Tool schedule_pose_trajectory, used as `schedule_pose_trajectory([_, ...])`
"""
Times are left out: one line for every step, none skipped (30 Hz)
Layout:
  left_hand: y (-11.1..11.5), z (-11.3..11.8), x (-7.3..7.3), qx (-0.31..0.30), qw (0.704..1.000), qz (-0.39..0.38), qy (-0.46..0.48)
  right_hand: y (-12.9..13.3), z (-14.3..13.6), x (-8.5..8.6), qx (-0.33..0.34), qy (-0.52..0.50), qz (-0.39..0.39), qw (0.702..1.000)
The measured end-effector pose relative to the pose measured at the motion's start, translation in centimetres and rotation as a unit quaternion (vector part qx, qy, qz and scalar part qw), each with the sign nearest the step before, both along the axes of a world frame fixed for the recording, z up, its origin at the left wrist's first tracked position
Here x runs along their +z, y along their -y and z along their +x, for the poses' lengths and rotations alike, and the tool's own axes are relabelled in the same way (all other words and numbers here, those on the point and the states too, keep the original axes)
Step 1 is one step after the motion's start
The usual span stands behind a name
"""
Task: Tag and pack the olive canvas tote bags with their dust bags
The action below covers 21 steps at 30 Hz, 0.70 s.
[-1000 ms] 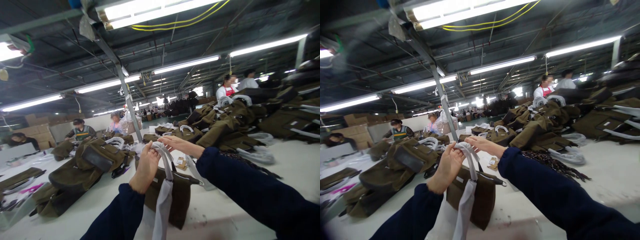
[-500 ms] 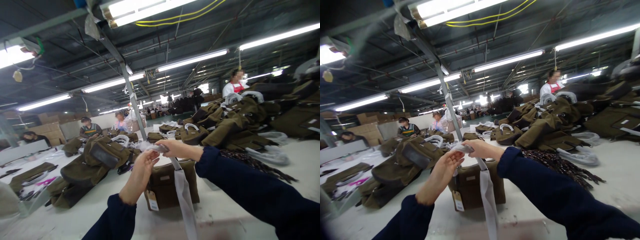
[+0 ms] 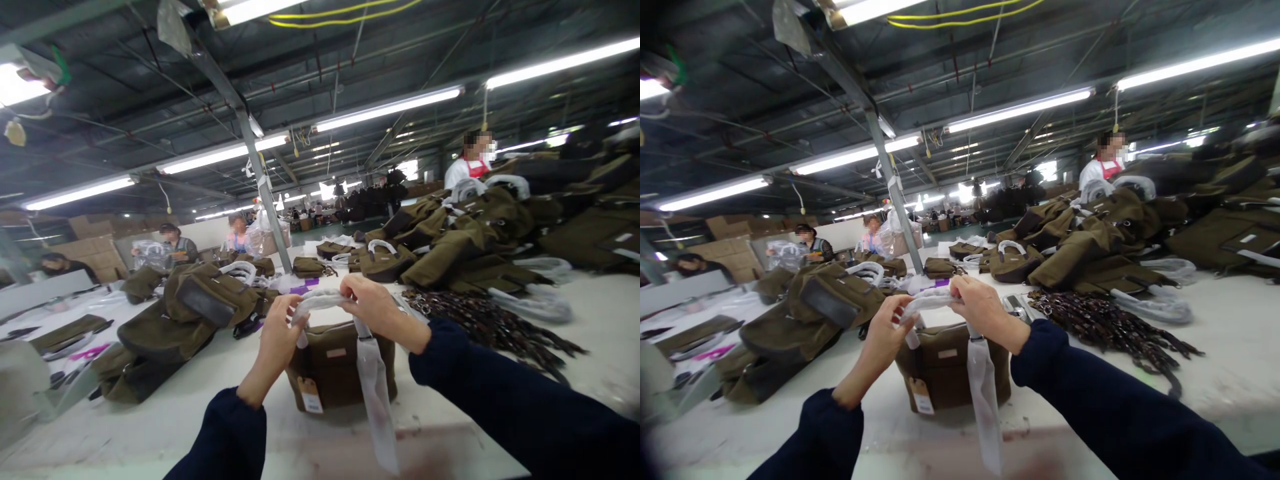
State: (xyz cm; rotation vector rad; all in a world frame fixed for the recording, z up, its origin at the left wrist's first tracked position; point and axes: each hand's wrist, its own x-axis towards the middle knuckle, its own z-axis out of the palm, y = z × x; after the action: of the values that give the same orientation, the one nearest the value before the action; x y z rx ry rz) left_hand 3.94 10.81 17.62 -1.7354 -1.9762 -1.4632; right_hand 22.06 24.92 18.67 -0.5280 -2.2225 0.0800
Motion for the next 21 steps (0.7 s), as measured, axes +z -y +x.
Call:
schedule_pose_trajectory([-0.1, 0.0, 0.0, -0.007, 1.000, -0.004, 0.004, 0.0, 0.2, 0.1, 0.003, -0.007, -0.028, 1.000])
schedule_pose_trajectory([-0.2, 0.0, 0.1, -0.016, 1.000, -0.006, 0.016, 0.1, 0.4, 0.2, 0.004, -0.011, -0.055, 0.998])
schedule_pose_trajectory([-0.2, 0.0, 0.3, -0.027, 0.999, -0.010, 0.032, 0.1, 0.6, 0.3, 0.004, -0.013, -0.079, 0.997])
schedule_pose_trajectory([-0.3, 0.0, 0.4, -0.038, 0.998, -0.014, 0.049, 0.2, 0.8, 0.4, 0.005, -0.013, -0.101, 0.995])
schedule_pose_trajectory([-0.3, 0.0, 0.6, -0.047, 0.997, -0.017, 0.064, 0.3, 1.0, 0.5, 0.008, -0.011, -0.124, 0.992])
schedule_pose_trajectory([-0.4, 0.0, 0.7, -0.053, 0.996, -0.017, 0.074, 0.3, 1.1, 0.5, 0.011, -0.008, -0.148, 0.989])
schedule_pose_trajectory([-0.5, -0.1, 0.8, -0.057, 0.995, -0.013, 0.082, 0.3, 1.2, 0.4, 0.015, -0.006, -0.171, 0.985])
schedule_pose_trajectory([-0.5, -0.1, 0.9, -0.060, 0.994, -0.008, 0.089, 0.3, 1.3, 0.2, 0.022, -0.006, -0.189, 0.982])
schedule_pose_trajectory([-0.6, -0.2, 1.0, -0.064, 0.993, -0.002, 0.095, 0.2, 1.3, -0.1, 0.030, -0.008, -0.202, 0.979])
schedule_pose_trajectory([-0.6, -0.3, 1.1, -0.072, 0.992, 0.002, 0.101, 0.1, 1.2, -0.3, 0.039, -0.012, -0.212, 0.976])
schedule_pose_trajectory([-0.7, -0.3, 1.2, -0.082, 0.991, 0.004, 0.107, 0.0, 1.2, -0.6, 0.045, -0.015, -0.217, 0.975])
schedule_pose_trajectory([-0.7, -0.3, 1.2, -0.093, 0.989, 0.007, 0.114, -0.1, 1.1, -0.9, 0.048, -0.015, -0.219, 0.974])
schedule_pose_trajectory([-0.7, -0.3, 1.2, -0.102, 0.987, 0.009, 0.121, -0.2, 1.0, -1.2, 0.046, -0.013, -0.219, 0.975])
schedule_pose_trajectory([-0.6, -0.2, 1.3, -0.109, 0.986, 0.009, 0.126, -0.3, 0.9, -1.5, 0.039, -0.009, -0.216, 0.976])
schedule_pose_trajectory([-0.6, -0.2, 1.3, -0.116, 0.985, 0.007, 0.131, -0.4, 0.8, -1.8, 0.028, -0.004, -0.207, 0.978])
schedule_pose_trajectory([-0.5, -0.2, 1.3, -0.122, 0.983, 0.004, 0.135, -0.4, 0.7, -2.0, 0.019, 0.001, -0.194, 0.981])
schedule_pose_trajectory([-0.4, -0.1, 1.3, -0.128, 0.982, 0.001, 0.139, -0.5, 0.7, -2.3, 0.017, 0.003, -0.184, 0.983])
schedule_pose_trajectory([-0.3, -0.1, 1.4, -0.133, 0.981, -0.002, 0.142, -0.5, 0.7, -2.5, 0.030, 0.003, -0.180, 0.983])
schedule_pose_trajectory([-0.3, -0.1, 1.5, -0.137, 0.980, -0.005, 0.146, -0.6, 0.7, -2.6, 0.055, 0.002, -0.188, 0.981])
schedule_pose_trajectory([-0.2, -0.1, 1.5, -0.139, 0.979, -0.008, 0.152, -0.6, 0.9, -2.6, 0.095, 0.003, -0.208, 0.973])
schedule_pose_trajectory([-0.1, -0.2, 1.6, -0.139, 0.978, -0.011, 0.156, -0.7, 1.1, -2.6, 0.146, 0.007, -0.241, 0.959])
